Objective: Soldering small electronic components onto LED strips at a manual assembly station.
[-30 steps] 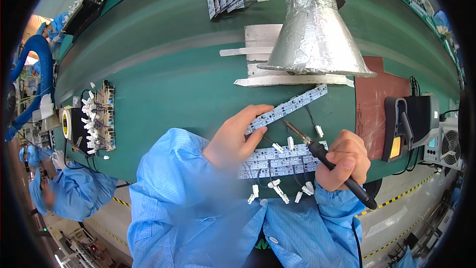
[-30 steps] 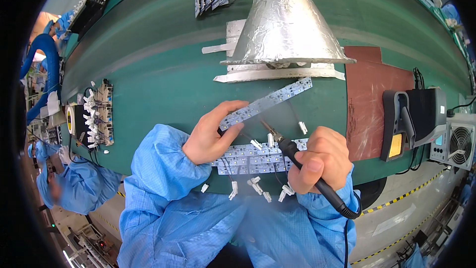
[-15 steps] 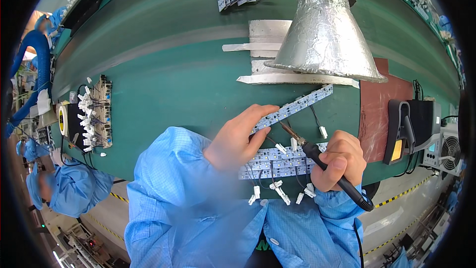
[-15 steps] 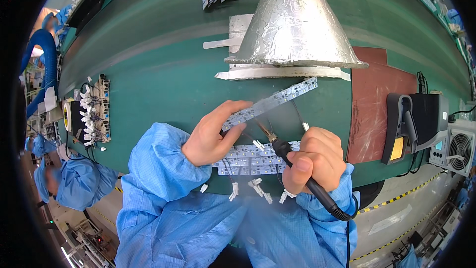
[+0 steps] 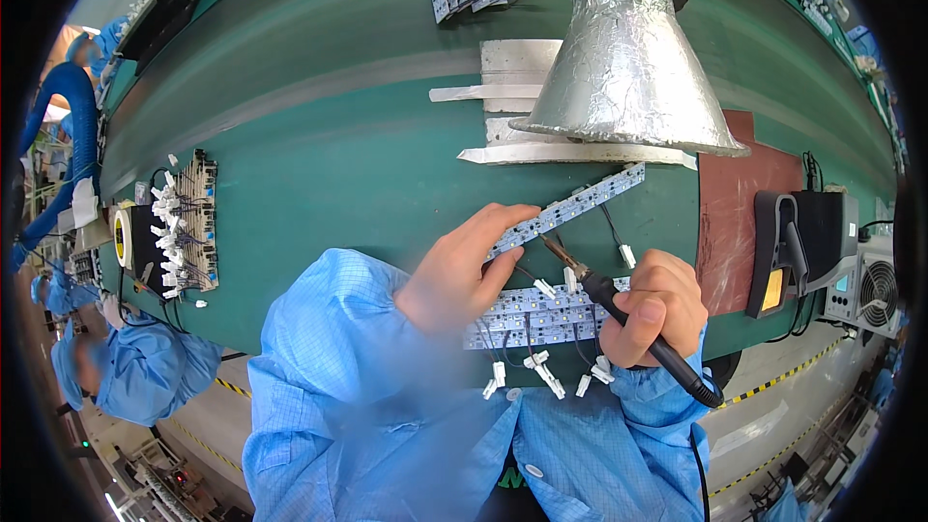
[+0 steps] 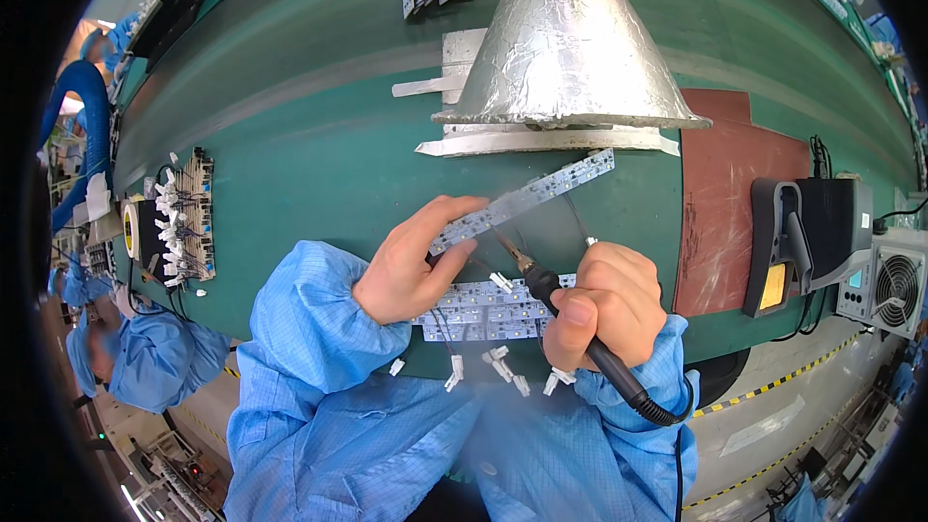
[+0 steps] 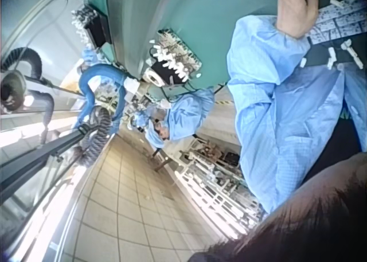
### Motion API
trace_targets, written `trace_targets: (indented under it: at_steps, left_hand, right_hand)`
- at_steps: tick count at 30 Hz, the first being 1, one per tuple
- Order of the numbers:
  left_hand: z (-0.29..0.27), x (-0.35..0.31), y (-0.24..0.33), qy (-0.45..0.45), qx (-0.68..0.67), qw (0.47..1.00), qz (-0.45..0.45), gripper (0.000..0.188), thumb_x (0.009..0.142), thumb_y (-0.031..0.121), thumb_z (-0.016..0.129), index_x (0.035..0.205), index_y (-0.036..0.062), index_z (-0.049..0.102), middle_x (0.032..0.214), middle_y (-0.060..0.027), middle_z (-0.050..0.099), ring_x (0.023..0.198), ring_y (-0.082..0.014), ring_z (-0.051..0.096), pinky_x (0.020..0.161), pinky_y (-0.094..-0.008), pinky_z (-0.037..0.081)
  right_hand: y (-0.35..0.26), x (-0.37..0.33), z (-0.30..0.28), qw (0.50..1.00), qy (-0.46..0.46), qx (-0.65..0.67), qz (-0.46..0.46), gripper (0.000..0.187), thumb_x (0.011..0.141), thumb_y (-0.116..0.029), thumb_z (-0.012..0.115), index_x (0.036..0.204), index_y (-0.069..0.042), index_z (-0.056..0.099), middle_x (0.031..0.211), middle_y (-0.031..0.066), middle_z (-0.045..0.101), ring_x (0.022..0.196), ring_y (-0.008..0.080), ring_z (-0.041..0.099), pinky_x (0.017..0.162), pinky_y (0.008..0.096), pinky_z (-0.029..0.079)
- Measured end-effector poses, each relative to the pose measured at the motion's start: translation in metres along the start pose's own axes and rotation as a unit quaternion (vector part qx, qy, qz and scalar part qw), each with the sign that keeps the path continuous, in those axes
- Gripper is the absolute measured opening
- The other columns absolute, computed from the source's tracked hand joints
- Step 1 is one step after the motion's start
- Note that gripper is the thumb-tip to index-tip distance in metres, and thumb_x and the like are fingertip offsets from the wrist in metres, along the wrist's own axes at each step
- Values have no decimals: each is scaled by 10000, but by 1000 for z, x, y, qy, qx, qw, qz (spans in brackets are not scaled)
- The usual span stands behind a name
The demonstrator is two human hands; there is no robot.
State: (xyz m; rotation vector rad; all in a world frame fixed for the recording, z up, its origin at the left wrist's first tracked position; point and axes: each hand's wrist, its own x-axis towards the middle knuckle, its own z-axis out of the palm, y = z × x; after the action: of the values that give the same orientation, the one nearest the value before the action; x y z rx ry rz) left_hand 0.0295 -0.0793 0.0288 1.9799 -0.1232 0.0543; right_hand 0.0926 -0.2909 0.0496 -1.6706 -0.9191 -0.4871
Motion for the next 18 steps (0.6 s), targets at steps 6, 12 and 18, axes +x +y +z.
trace_targets:
  at_steps: [6, 12, 18]
  left_hand:
    - [0, 0, 1, 6, 3, 1000, 4, 430, 876, -52, 620, 1299, -20, 547, 1153, -202, 634, 1039, -376, 640, 894, -385, 510]
    - [0, 1, 1, 2, 0, 1000, -2, 431, 874, -57, 618, 1298, -18, 550, 1149, -202, 635, 1035, -372, 642, 895, -386, 510]
    - [-1, 0, 1, 3, -1, 1000, 1, 430, 875, -53, 621, 1297, -20, 553, 1155, -203, 638, 1034, -367, 644, 905, -382, 507]
  right_hand:
    - [1, 0, 0, 1000, 3, 4, 2, 208, 873, -59, 524, 678, -39, 457, 537, 72, 425, 439, 211, 429, 469, 354, 339]
    - [1, 0, 0, 1000, -8, 1, -3, 203, 860, -49, 535, 671, -38, 460, 542, 70, 421, 441, 212, 430, 471, 355, 341]
    - [2, 0, 1, 1000, 6, 10, 3, 231, 891, -68, 519, 668, -32, 470, 539, 67, 429, 443, 199, 436, 456, 335, 328]
